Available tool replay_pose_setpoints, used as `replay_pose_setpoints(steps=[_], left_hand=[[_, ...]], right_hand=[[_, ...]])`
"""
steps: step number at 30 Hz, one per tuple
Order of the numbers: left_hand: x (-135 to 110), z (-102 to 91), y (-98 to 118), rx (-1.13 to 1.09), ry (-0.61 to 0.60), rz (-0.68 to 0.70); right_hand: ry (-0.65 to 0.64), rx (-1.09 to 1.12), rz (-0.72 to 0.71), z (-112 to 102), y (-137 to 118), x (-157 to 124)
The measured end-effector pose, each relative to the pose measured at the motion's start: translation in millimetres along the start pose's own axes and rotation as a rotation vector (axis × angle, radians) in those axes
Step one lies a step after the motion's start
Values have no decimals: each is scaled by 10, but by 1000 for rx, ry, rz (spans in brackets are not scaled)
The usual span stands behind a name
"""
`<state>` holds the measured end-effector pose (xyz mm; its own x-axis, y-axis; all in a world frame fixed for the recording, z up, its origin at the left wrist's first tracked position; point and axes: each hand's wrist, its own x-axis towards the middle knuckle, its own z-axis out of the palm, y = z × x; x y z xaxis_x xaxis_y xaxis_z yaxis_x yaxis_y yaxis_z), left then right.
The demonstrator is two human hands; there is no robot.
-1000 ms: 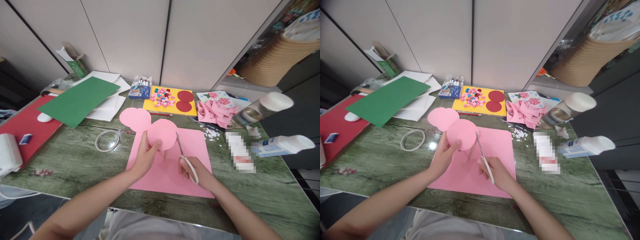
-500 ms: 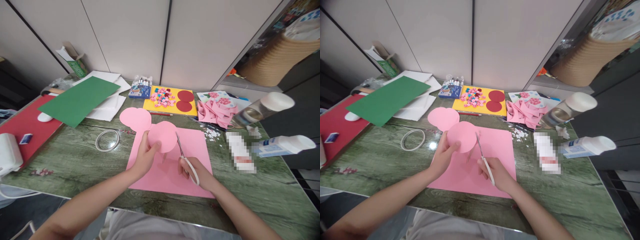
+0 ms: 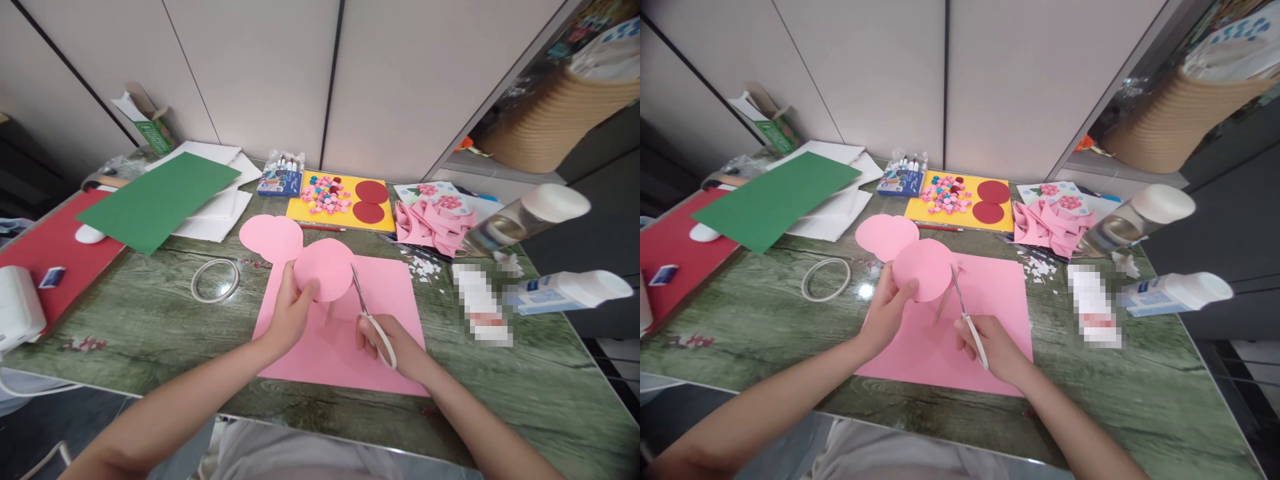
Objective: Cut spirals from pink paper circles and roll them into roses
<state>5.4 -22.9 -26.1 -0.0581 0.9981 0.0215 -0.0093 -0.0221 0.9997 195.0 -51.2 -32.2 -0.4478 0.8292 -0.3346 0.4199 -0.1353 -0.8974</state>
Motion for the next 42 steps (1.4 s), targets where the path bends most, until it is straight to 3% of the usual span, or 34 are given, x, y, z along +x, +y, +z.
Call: replay_pose_setpoints(steps=[12,25,42], left_hand=[[-41,-10,-4,41,-46,71],[7,2,-9,-16,12,22],[-7,-16,7,-2,-41,5]], right_hand=[[-1,26,-11,9,19,6],[-2,11,-10,6,1,-4],[-10,26,4,11,7,2]])
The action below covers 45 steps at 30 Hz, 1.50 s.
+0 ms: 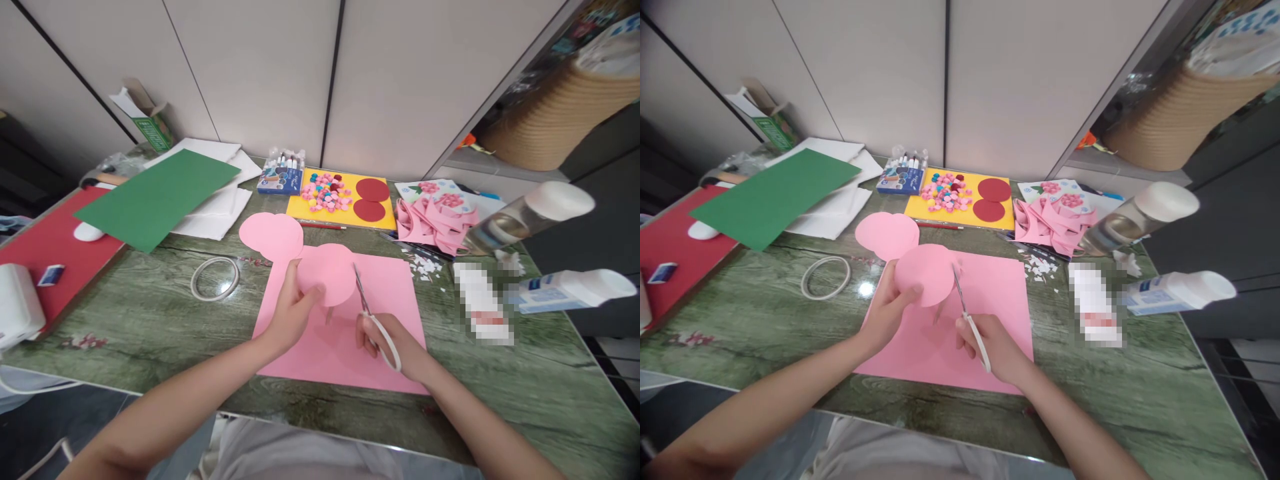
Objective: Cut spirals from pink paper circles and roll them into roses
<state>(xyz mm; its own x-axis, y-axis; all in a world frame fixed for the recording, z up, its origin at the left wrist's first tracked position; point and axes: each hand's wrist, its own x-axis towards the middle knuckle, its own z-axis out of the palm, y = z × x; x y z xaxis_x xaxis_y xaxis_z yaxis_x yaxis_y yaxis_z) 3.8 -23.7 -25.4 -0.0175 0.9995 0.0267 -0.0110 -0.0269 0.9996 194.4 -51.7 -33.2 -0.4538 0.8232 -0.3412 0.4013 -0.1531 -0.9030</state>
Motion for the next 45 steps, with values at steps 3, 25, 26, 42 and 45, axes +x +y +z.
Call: replay_pose_setpoints(steps=[3,25,26,42,45], left_hand=[[1,6,-3,-9,8,0],[3,33,5,4,14,8],[0,30,0,2,5,-3],[3,16,-19,-2,17,26],[2,18,-23,-13,30,22]], right_hand=[[0,4,3,2,-3,0],[-1,-6,6,-3,-12,-6],[-3,-6,5,-4,-14,-5],[-6,-20,-7,-1,-13,-14],[-11,-24,-3,-4,-21,-15]])
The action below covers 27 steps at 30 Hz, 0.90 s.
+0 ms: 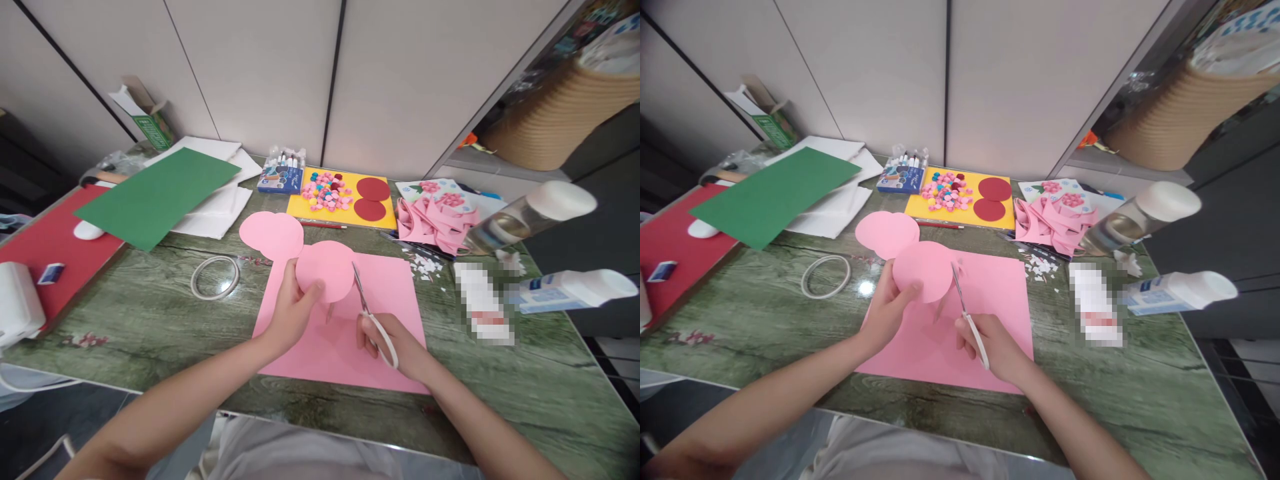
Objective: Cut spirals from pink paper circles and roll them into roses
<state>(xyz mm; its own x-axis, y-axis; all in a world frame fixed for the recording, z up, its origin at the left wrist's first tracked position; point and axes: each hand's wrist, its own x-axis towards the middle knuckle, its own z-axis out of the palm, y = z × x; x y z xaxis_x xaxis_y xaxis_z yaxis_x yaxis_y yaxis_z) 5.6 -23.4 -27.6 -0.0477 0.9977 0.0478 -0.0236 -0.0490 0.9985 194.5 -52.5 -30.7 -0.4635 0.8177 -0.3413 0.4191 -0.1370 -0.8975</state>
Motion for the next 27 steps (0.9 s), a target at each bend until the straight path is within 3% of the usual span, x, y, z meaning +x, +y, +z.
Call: replay_pose_setpoints(steps=[27], left_hand=[[11,-13,-2,-51,-7,-19]], right_hand=[[-5,7,15,-25,9,4]])
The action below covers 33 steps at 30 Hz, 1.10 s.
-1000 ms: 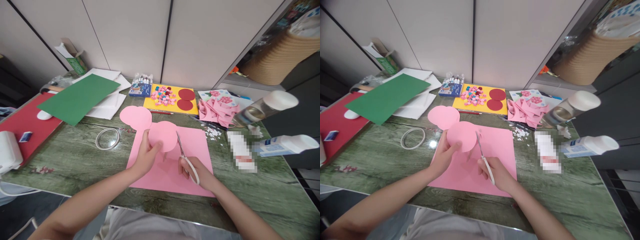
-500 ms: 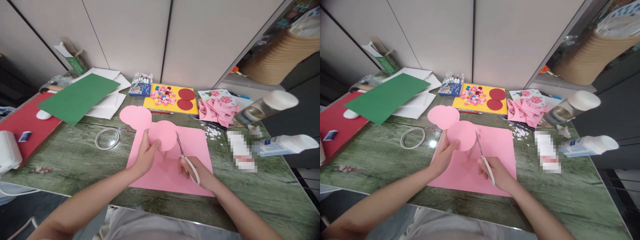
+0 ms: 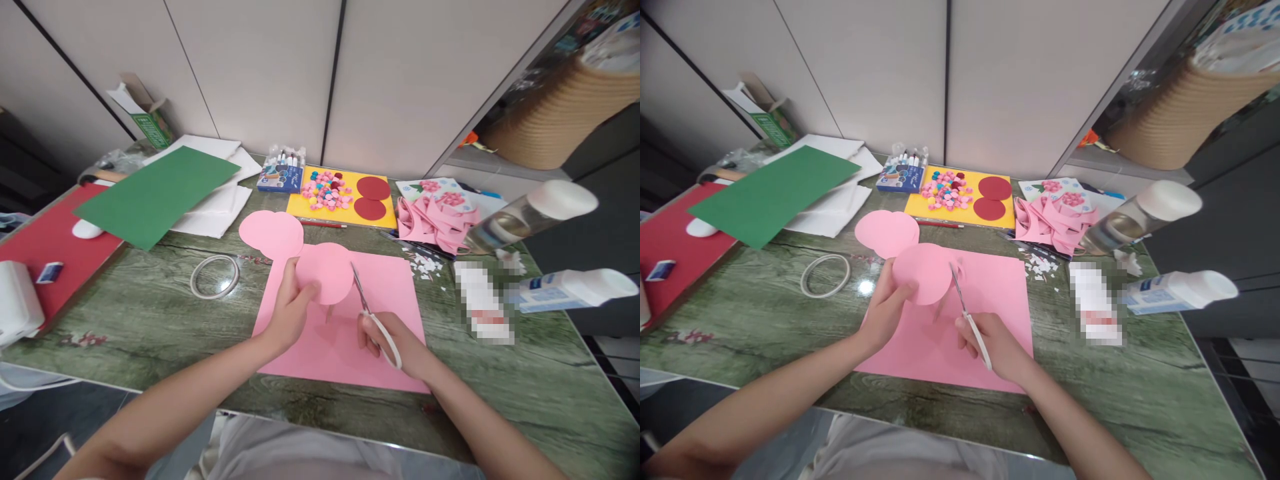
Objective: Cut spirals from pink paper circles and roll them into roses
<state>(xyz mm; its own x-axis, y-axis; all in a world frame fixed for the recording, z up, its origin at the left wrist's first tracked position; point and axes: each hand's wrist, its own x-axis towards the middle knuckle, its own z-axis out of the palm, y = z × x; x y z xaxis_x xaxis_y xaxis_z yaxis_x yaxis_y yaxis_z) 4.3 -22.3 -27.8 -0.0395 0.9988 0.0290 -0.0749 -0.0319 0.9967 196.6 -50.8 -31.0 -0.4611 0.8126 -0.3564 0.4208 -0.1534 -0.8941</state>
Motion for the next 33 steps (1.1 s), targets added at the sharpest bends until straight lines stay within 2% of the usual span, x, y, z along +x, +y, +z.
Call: replay_pose_setpoints(steps=[8,33], left_hand=[[8,-7,10,38,40,30],[1,-19,-18,91,-5,-24]], right_hand=[[6,-23,13,-6,-14,-8],[-8,-11,12,12,-8,-15]])
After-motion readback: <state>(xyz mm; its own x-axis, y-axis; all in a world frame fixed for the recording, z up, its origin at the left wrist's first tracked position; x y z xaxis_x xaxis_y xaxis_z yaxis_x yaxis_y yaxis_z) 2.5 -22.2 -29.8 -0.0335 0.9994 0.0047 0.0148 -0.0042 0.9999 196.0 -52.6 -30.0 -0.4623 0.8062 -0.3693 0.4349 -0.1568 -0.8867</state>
